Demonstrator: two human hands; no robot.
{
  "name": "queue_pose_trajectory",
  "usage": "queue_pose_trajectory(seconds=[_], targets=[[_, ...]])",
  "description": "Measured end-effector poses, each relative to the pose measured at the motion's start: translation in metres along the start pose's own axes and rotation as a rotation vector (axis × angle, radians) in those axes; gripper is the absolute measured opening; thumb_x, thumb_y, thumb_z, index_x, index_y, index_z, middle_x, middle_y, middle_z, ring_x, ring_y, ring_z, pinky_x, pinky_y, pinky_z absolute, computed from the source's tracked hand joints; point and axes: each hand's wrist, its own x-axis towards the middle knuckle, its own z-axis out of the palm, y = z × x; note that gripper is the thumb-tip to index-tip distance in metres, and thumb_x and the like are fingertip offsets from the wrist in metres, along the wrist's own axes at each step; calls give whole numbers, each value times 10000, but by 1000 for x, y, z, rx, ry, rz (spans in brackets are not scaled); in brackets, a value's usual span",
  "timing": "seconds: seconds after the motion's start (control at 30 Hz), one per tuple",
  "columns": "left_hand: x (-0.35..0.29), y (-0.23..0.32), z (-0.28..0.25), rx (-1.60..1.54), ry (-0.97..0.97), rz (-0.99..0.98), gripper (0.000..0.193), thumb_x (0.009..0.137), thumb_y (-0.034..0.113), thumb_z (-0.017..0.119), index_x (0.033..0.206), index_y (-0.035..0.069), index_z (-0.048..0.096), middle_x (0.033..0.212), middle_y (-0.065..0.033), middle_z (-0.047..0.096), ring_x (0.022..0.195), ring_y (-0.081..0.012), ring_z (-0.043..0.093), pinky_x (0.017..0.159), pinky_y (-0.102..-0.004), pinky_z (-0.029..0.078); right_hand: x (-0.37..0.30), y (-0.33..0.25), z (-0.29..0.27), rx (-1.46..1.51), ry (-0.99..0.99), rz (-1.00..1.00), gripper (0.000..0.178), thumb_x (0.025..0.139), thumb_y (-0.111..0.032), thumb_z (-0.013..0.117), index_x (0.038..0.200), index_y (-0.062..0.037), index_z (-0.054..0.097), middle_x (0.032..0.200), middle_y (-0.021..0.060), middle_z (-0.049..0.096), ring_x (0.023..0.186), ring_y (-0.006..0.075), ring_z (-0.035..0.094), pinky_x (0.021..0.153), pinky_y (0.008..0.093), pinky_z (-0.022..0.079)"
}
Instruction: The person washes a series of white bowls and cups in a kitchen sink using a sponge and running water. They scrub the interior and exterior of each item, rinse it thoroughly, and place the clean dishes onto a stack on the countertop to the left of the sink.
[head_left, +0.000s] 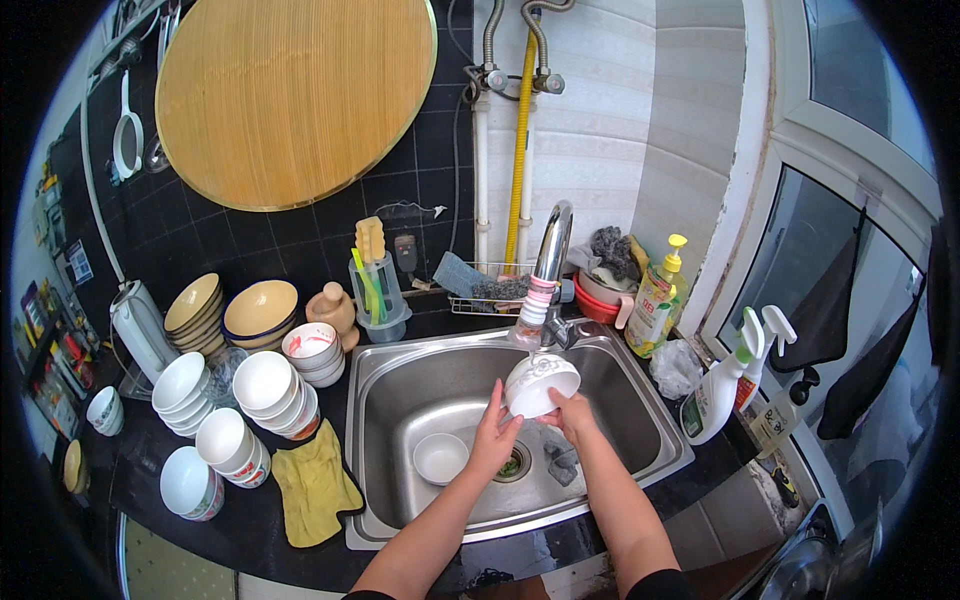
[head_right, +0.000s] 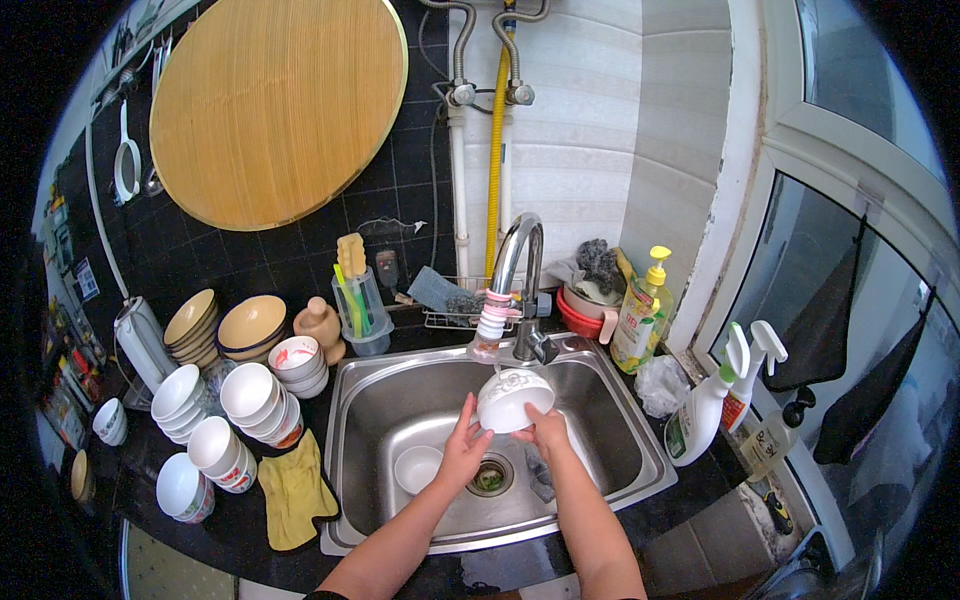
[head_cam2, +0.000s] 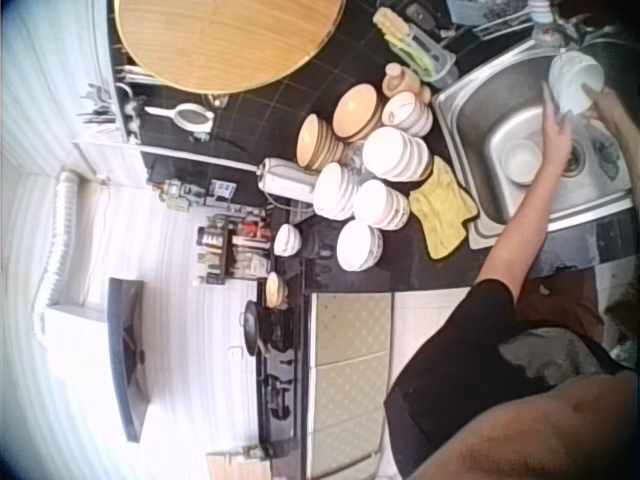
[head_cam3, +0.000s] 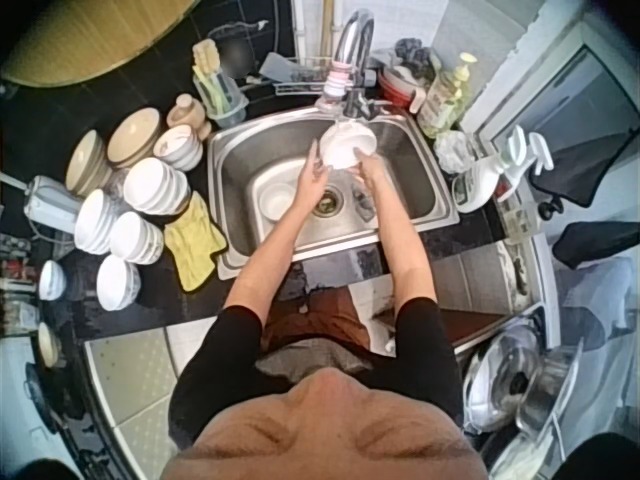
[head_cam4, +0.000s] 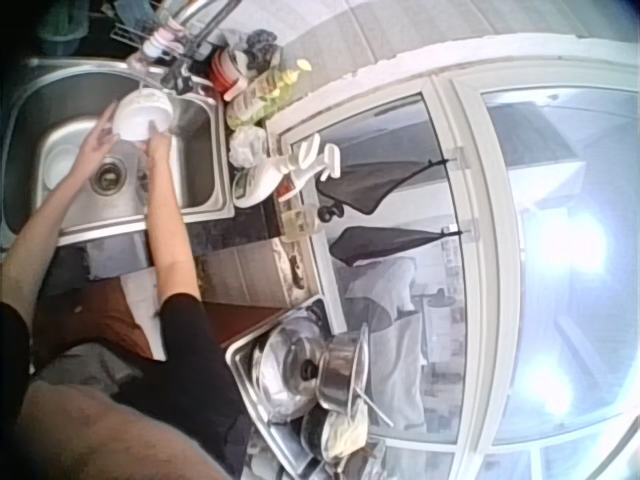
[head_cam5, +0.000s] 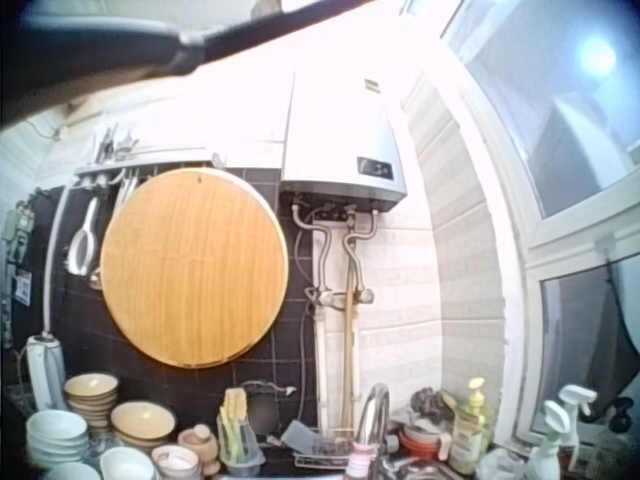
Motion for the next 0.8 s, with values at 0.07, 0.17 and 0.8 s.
queue_pose_trajectory(seconds=[0.07,0.17,0.8], targets=[[2,-7,0,-31,-24,53,690,827,-3,486,1374,102,79,1345,-133,279,1167,-212,378,934,-279,330,-2,-1,3,38,19,-29,283,836,-131,518,1041,57,470,907,160,568,682,237,608,536,327,561],[3,-14,-1,-9,-40,82,669,836,-5,461,1374,99,76,1339,-132,290,1161,-198,385,929,-270,332,-3,-2,4,7,-1,-54,282,848,-132,503,1063,47,465,935,155,565,727,240,607,560,328,560],[10,-32,-23,-253,354,-336,343,902,92,352,1240,39,322,1120,-125,476,970,-219,536,777,-338,494,-34,-13,37,-600,-52,-459,394,839,-89,491,1226,-157,463,716,81,591,562,96,540,476,247,477]])
